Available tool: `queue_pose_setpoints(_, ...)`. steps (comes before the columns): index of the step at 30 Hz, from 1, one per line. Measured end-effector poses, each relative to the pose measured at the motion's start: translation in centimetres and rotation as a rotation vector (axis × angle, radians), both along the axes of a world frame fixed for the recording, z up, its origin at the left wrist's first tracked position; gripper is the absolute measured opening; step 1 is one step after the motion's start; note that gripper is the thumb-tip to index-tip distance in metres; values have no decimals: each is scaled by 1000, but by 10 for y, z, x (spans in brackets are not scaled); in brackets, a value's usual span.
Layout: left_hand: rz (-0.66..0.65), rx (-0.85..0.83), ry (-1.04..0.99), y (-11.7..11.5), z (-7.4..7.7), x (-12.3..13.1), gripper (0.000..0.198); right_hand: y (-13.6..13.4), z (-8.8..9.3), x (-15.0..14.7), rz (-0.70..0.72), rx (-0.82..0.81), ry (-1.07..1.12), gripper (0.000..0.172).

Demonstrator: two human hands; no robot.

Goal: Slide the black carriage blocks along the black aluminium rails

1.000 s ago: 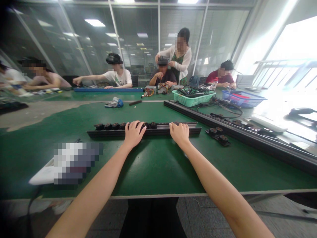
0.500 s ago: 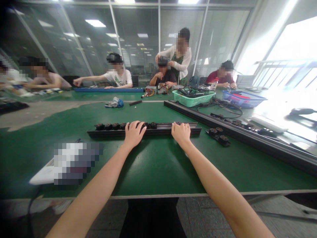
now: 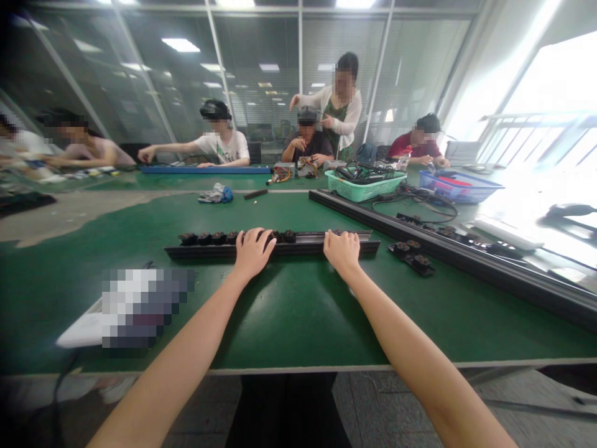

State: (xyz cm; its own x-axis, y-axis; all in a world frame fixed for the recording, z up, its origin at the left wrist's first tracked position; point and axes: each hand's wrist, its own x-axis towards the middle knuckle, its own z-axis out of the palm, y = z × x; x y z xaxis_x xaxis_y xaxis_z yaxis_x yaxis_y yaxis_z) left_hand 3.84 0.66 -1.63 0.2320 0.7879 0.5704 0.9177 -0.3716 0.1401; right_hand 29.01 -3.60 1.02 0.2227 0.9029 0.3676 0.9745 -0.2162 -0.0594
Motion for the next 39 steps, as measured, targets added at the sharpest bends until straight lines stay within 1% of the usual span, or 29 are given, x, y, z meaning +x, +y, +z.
queue_pose_setpoints(15,-1,10,7,0,0,0,47,0,0,0,-9,-1,8,58)
queue_pose_setpoints(24,-10,-1,-12,1,0,0,46,-1,4,-1,-21,-35,46,56)
queue_pose_setpoints(39,-3,8,-2,1,-1,0,46,-2,5,0,-35,-28,44,57)
